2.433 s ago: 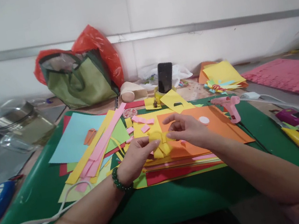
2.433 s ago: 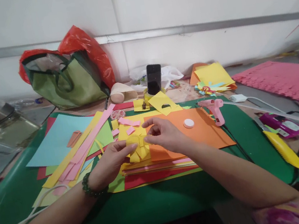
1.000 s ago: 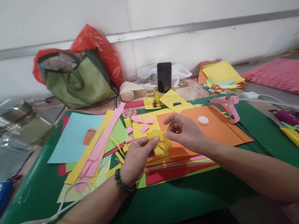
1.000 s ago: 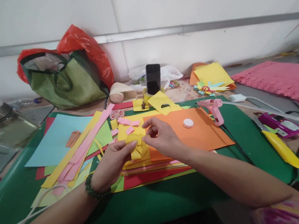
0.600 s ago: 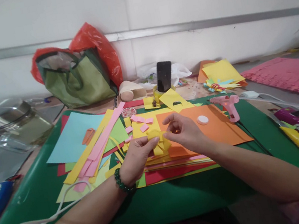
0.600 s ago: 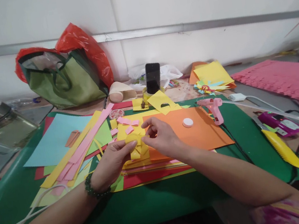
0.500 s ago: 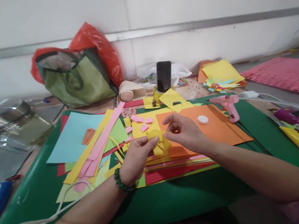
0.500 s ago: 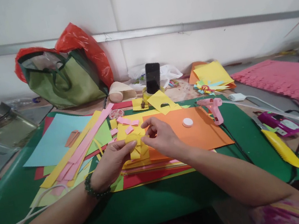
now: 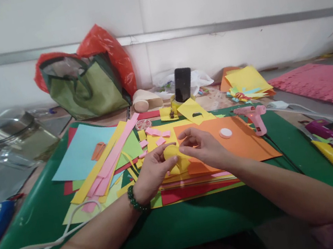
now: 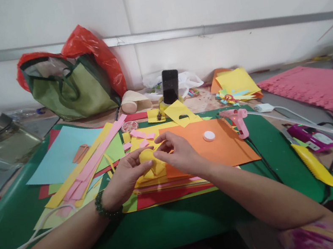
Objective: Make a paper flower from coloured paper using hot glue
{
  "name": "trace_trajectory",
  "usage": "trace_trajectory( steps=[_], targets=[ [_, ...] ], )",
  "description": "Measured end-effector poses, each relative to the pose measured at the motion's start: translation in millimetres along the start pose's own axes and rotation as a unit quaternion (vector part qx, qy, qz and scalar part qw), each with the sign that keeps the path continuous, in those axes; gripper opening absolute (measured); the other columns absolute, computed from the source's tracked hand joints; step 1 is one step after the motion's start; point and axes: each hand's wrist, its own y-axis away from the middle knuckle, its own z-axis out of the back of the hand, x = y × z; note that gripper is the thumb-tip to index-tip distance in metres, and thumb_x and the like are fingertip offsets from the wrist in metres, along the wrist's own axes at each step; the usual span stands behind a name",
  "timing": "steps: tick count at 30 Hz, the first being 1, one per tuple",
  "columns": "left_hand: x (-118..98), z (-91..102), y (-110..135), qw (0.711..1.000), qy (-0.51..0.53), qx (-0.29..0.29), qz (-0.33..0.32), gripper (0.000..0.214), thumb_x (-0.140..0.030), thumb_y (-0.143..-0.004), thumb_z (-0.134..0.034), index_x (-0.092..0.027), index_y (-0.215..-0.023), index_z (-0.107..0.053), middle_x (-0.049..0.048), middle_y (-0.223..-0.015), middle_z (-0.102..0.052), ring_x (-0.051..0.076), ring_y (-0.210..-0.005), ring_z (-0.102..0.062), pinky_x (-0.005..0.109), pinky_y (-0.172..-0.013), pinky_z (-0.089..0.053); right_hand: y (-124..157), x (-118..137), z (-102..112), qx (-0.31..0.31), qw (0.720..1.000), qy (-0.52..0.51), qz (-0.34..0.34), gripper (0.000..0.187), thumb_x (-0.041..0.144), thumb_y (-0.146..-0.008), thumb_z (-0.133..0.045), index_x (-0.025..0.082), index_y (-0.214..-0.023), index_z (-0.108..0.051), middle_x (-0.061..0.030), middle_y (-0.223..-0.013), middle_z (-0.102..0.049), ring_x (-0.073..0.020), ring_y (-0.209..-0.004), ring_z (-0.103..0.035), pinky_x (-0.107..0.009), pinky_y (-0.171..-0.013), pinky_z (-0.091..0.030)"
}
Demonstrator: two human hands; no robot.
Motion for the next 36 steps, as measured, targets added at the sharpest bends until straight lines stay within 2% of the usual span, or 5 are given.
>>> trace_trajectory(
  steps=[3,7,14,28,36],
  targets=[
    [-0.3,-0.2,1.7,0.999,-0.029,-0.007,-0.015,0.072,-0.032,-0.065,-0.074,-0.012,-0.129,-0.048,-0.0095,-0.056,-0.044,0.006,-0.048,-0.037,0.019,-0.046,-0.029,-0.2,0.3,-0.2,0.021,0.999,-0.026,-0.026,0.032,0.028,-0.067,-0.067,0.019,-0.095,-0.052,0.0009,-0.070,-0.062,-0.0143,-0.067,-0.058,-0.028,-0.062,-0.044],
    [-1.0,-1.2,3.4,0.998,-0.052,-0.005,-0.024,0.077,-0.033,-0.068,-0.073,-0.013,-0.135,-0.042,-0.0125,-0.053,-0.034,0.005,-0.045,-0.029,0.019,-0.044,-0.024,-0.6,-0.5,-1.2,0.020,0.999,-0.044,-0.026,0.032,0.024,-0.064,-0.066,0.019,-0.092,-0.053,0.0044,-0.063,-0.057,-0.0119,-0.059,-0.054,-0.026,-0.058,-0.040],
    [-0.1,-1.6,1.7,1.000,-0.016,0.004,-0.015,0.060,-0.037,-0.064,-0.076,-0.014,-0.114,-0.054,-0.0040,-0.066,-0.056,0.009,-0.056,-0.048,0.020,-0.052,-0.035,-0.8,-1.5,-2.9,0.010,0.998,-0.062,-0.006,0.030,0.028,-0.064,-0.067,0.019,-0.088,-0.051,0.0045,-0.062,-0.056,-0.0112,-0.059,-0.053,-0.026,-0.057,-0.039],
    [0.2,-2.5,1.9,1.000,-0.008,-0.005,-0.014,0.065,-0.029,-0.067,-0.075,-0.016,-0.125,-0.049,-0.0018,-0.076,-0.058,0.009,-0.063,-0.052,0.020,-0.055,-0.042,-2.1,-8.5,-1.3,0.023,0.998,-0.009,0.060,0.033,0.040,-0.072,-0.067,0.020,-0.093,-0.052,0.0026,-0.066,-0.058,-0.0119,-0.059,-0.054,-0.026,-0.057,-0.044],
    [-8.3,7.4,-1.4,1.000,-0.005,0.003,-0.021,0.065,-0.022,-0.068,-0.071,-0.017,-0.129,-0.049,-0.0037,-0.074,-0.054,0.007,-0.057,-0.048,0.020,-0.054,-0.044,-11.4,-8.5,20.7,0.129,0.986,0.059,0.091,0.068,0.075,-0.084,-0.028,0.018,-0.098,-0.062,-0.0065,-0.086,-0.062,-0.0194,-0.086,-0.060,-0.034,-0.078,-0.049]
  ],
)
